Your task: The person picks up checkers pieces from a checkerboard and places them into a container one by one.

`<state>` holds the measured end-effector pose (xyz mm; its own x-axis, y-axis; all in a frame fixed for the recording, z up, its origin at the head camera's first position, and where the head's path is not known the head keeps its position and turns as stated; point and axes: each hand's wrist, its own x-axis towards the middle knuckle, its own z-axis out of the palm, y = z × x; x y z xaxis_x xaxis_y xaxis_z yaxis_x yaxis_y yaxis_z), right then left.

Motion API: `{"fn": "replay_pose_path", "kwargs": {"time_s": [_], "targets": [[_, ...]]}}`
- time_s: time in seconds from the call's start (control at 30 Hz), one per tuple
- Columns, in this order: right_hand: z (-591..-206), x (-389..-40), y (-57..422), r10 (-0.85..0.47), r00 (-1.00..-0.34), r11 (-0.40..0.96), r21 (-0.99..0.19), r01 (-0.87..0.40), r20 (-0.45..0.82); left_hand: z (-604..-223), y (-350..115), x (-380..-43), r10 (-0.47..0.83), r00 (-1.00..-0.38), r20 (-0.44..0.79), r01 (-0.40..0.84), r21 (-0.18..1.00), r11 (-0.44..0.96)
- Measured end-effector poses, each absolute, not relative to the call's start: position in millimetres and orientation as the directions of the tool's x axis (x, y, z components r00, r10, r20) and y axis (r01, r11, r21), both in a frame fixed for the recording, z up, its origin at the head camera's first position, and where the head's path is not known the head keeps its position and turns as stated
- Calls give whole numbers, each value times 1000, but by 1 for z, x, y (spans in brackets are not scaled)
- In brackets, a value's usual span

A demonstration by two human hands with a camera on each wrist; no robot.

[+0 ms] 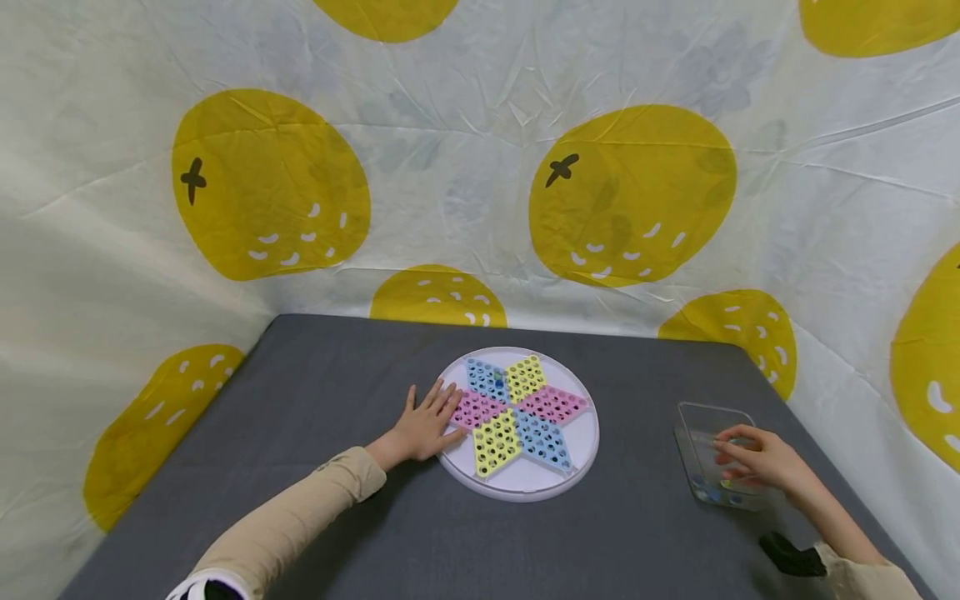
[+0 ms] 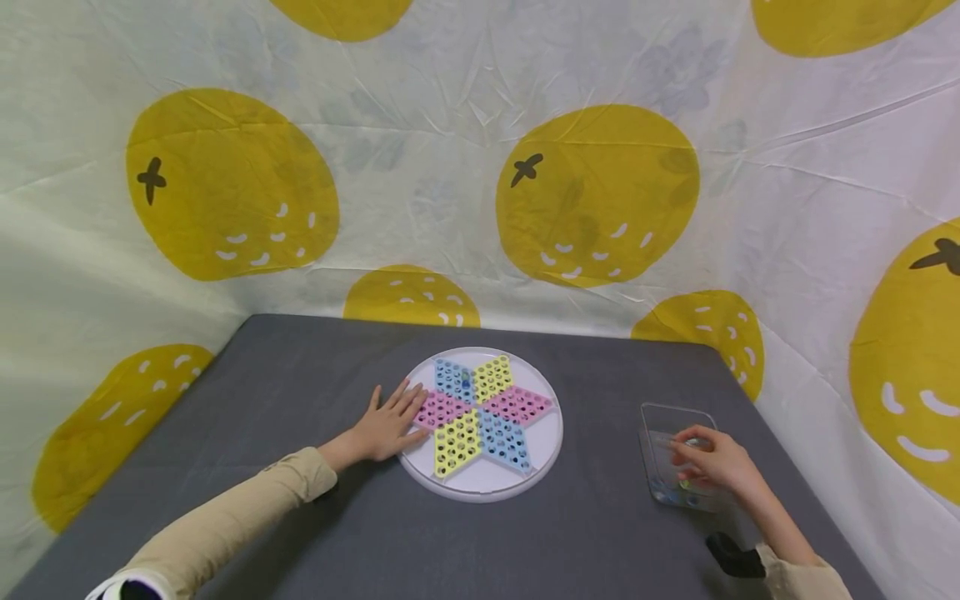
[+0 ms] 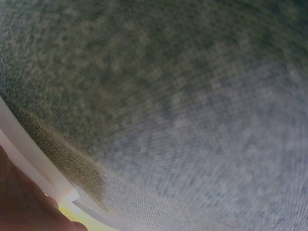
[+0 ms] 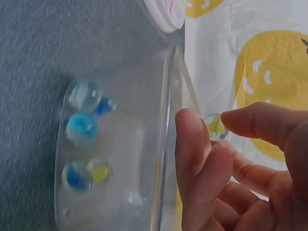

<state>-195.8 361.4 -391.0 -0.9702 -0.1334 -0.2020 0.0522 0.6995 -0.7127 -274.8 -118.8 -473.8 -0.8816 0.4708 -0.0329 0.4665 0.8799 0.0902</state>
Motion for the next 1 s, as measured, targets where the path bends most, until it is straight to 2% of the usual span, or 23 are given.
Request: {"fn": "replay_pose_path", "kwargs": {"time_s": [0.4,1.0], "targets": [[-396,-197,384,-25,-961,700,-691,181,-276,-469,-117,-274,463,-885,-47,458,95,884],[-395,-198,386,-26,-955,727,-662,184,-294,-469,-117,-273,467,-883,-41,463,91,882]]}}
